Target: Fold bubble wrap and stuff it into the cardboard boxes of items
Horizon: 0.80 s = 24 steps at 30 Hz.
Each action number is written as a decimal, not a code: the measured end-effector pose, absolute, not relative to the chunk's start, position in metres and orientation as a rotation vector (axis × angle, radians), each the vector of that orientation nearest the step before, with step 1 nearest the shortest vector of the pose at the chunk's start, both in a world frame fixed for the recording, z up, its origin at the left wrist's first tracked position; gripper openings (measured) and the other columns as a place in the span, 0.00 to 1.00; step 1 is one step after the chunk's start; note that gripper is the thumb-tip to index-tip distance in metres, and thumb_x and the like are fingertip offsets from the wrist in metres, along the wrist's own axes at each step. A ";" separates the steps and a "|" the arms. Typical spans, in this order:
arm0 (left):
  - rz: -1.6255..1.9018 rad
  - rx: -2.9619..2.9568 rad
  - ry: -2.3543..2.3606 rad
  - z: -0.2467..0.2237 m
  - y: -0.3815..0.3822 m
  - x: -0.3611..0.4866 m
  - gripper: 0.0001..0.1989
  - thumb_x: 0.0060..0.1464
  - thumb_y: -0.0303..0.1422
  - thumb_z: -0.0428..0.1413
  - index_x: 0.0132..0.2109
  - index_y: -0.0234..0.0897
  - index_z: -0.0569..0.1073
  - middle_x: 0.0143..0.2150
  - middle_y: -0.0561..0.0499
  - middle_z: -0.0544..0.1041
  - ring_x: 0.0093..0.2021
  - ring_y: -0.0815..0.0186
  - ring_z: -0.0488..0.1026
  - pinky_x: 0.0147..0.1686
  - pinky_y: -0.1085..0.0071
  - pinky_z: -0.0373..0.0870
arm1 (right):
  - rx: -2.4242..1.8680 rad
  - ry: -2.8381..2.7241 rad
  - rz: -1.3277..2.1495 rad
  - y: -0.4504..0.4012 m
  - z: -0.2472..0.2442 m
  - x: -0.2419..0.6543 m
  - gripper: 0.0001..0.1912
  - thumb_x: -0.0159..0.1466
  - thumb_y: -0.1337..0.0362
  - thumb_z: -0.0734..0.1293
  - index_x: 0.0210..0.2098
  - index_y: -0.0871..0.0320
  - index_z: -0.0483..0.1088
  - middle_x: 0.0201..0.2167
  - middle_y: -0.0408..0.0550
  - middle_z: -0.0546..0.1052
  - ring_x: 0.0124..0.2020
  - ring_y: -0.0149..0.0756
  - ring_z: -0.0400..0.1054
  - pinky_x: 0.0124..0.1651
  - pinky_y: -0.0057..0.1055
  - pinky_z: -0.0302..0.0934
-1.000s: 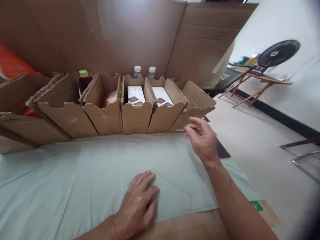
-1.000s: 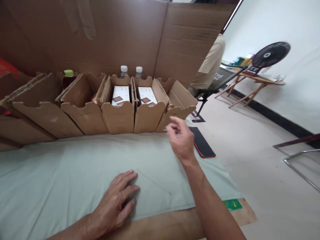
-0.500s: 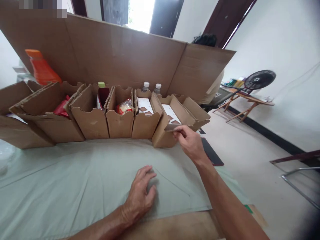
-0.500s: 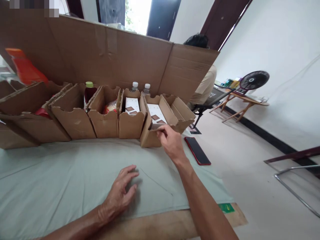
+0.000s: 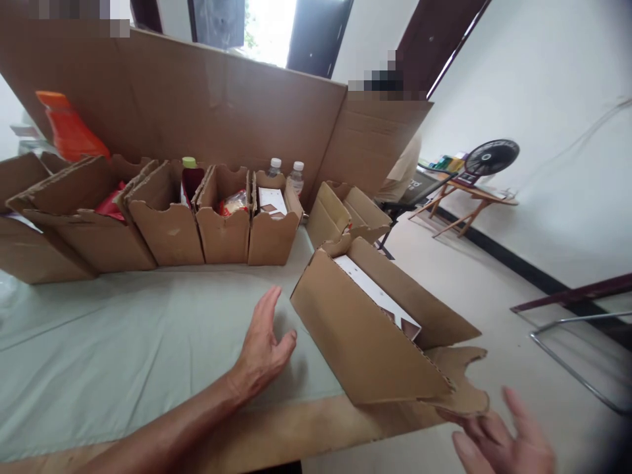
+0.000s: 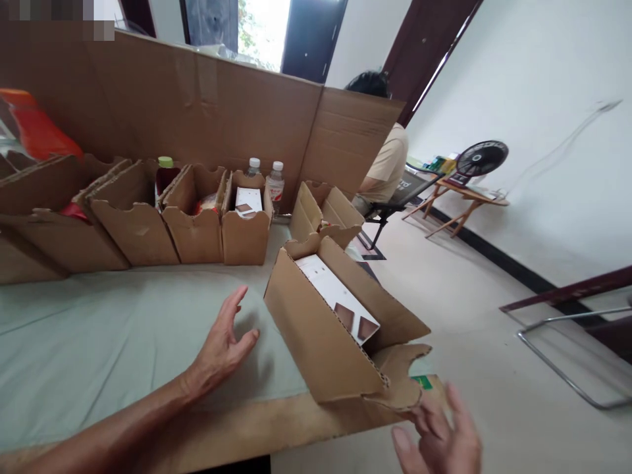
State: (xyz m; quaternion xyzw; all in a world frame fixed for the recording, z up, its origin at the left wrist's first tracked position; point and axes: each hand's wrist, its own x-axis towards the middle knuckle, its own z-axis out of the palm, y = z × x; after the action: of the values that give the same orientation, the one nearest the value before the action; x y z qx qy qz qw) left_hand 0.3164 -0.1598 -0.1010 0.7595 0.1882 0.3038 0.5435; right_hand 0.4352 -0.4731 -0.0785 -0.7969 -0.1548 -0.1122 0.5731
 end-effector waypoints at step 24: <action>1.158 1.358 0.792 -0.089 -0.066 0.221 0.33 0.55 0.34 0.59 0.66 0.43 0.62 0.69 0.42 0.65 0.70 0.51 0.63 0.65 0.51 0.68 | -1.890 -1.258 -0.188 -0.196 -0.088 0.439 0.21 0.66 0.52 0.65 0.54 0.57 0.69 0.44 0.55 0.80 0.44 0.47 0.76 0.46 0.45 0.72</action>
State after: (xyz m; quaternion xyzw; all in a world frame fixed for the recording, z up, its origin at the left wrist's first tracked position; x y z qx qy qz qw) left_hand 0.2213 -0.0655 -0.0889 0.5762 0.3362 0.4914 0.5599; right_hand 0.4386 -0.1955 -0.0875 -0.7536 -0.5014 -0.0749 0.4183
